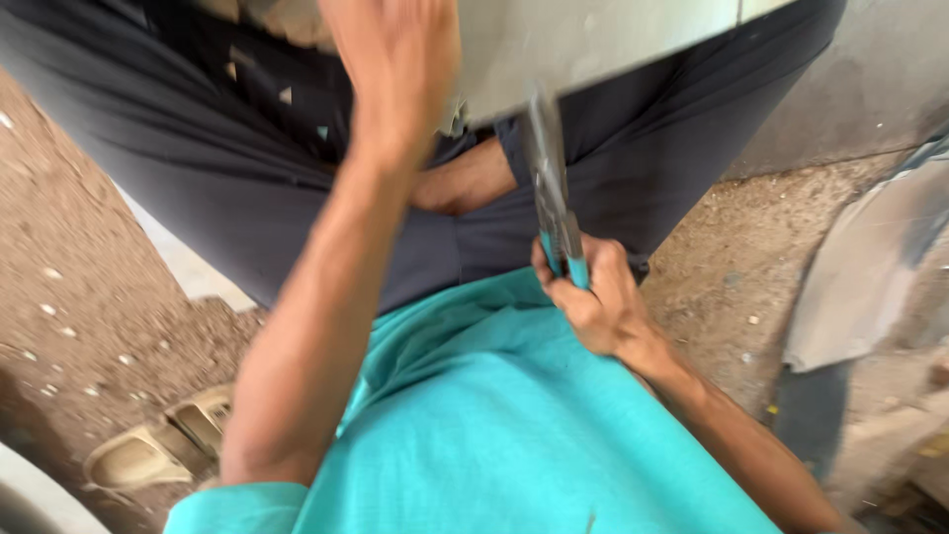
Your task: The person sits on the ground and uses tin snips to cut a large metal sheet into smaller rectangular pieces. They repeatedly reposition the sheet and cut along its edges, accumulating a pile of cut metal pieces on the floor.
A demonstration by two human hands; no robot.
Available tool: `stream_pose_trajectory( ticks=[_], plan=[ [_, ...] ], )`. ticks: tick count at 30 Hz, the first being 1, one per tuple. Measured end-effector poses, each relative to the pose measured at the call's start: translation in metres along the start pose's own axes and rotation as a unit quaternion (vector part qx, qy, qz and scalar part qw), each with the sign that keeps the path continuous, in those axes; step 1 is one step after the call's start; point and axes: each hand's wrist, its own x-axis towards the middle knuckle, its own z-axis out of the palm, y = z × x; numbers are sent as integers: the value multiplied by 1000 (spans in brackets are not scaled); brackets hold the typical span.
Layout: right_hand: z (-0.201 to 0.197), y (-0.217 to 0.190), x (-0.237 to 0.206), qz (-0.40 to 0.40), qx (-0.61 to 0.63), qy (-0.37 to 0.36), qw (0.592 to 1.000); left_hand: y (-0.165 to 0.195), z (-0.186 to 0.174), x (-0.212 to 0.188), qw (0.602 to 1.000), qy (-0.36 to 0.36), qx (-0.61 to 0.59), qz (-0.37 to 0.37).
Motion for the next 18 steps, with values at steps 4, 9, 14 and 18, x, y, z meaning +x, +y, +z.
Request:
stream_pose_trajectory(
  ticks=[4,9,14,18],
  plan=[
    [-33,15,-23,48,110,-37,992,-10,45,-28,998,-9,-63,-24],
    [-43,45,-41,55,254,111,959,-3,90,-51,920,-322,-148,-170],
    [-37,73,-29,1,347,149,926,-10,122,-60,908,-348,-99,-211],
    [-43,65,-21,16,346,150,926,-14,141,-62,908,-367,-100,-178]
  ],
)
